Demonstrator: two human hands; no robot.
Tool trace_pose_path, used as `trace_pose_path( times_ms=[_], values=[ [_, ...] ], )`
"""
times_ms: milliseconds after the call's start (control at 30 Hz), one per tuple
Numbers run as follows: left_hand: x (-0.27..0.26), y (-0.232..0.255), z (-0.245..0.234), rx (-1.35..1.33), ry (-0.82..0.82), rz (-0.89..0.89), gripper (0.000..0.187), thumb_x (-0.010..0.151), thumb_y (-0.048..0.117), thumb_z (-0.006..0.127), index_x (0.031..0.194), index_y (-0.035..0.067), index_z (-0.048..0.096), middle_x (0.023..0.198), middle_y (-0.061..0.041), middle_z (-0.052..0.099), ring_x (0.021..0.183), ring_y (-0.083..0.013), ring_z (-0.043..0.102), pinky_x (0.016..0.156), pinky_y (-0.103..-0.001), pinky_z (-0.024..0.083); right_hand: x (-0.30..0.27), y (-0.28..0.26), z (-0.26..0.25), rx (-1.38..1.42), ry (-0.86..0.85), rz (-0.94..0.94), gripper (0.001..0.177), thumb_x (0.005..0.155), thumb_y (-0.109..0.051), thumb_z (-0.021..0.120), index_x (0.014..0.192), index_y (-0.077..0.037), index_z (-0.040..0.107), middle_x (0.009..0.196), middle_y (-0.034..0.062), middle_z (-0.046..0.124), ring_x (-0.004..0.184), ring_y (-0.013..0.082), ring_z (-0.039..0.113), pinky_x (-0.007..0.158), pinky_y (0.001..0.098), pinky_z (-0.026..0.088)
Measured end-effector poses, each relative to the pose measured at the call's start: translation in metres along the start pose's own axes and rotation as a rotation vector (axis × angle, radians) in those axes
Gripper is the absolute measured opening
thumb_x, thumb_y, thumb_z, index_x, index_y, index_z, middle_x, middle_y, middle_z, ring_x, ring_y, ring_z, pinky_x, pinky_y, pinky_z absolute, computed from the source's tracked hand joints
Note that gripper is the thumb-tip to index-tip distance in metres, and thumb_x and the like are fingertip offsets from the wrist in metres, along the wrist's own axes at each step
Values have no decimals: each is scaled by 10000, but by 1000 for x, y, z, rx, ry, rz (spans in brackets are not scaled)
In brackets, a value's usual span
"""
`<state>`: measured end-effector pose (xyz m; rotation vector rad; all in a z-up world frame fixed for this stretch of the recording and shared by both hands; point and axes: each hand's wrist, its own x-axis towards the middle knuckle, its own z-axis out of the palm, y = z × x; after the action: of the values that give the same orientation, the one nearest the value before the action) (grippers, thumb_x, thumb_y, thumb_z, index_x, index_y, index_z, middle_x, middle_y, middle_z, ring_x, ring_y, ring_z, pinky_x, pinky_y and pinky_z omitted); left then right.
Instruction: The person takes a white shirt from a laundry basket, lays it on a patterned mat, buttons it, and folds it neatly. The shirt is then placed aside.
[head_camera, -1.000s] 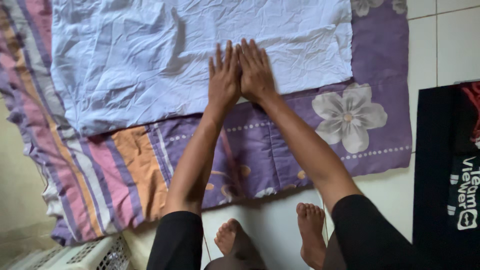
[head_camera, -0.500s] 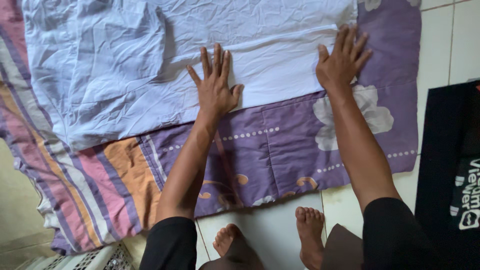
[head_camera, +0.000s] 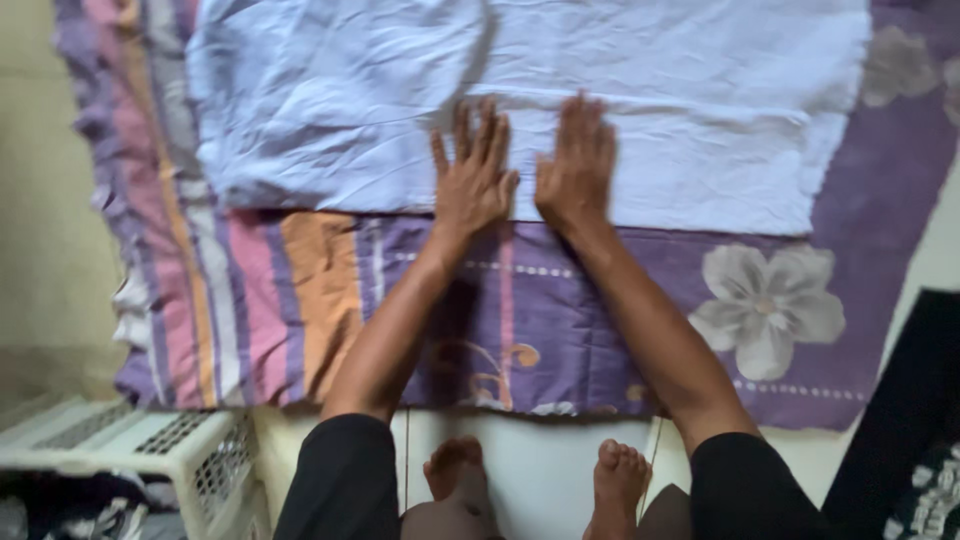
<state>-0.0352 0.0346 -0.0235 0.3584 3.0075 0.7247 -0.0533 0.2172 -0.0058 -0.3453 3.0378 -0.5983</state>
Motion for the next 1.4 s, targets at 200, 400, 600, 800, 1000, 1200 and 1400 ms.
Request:
trace_pose_path(
  times_ms=[200,400,600,800,1000,1200,1400],
  values=[
    [-37,-91,-33,62,-29,-136,779,1034,431,500,1674,99,205,1747,-94,107,1601,-383,12,1232,-679,-43,14,-55,28,-65,-182,-56,759,1067,-411,526,1665,-57,221,1755,142,165,1627,396,74,1282,633,37],
    [-95,-199,-105,94,-7,-406,759,1085,464,450,1680,105,147,1746,-75,37,1595,-389,-34,1266,-638,9,12,-51,25,-128,-214,-52,747,1095,-422,468,1689,-51,206,1763,154,119,1620,400,31,1276,638,27],
    [-108,-223,-116,226,-26,-600,730,1126,436,457,1693,90,154,1755,-88,39,1599,-366,-2,1265,-625,41,13,-58,24,-109,-203,-62,747,1105,-417,444,1689,-23,193,1764,174,113,1619,410,21,1275,640,15],
    [-129,-236,-81,18,638,-599,722,977,203,744,1546,57,324,1535,-218,426,1412,-384,446,1172,-511,392,-2,-40,13,-39,-154,-268,818,1055,-498,516,1646,6,257,1713,258,156,1593,445,88,1258,636,35],
    [-139,-231,-30,-1107,858,-1129,535,846,149,825,1245,20,494,945,-119,695,714,-259,653,647,-421,534,-75,17,-27,-103,-157,-236,809,879,-241,620,1604,4,359,1672,296,264,1574,444,210,1248,651,128],
    [-102,-245,-7,-1747,692,-1294,420,940,318,686,1129,-46,597,1019,-173,658,848,-340,682,717,-550,629,-131,105,-62,-399,4,52,742,875,-24,548,1606,-5,424,1665,272,375,1576,436,293,1231,666,182],
    [-93,-272,-26,-1647,856,-1317,503,981,341,677,1201,-109,631,1145,-184,741,993,-318,756,832,-520,639,-139,176,-110,-458,14,134,661,852,62,498,1513,66,515,1545,285,506,1444,435,447,1150,638,307]
  ],
)
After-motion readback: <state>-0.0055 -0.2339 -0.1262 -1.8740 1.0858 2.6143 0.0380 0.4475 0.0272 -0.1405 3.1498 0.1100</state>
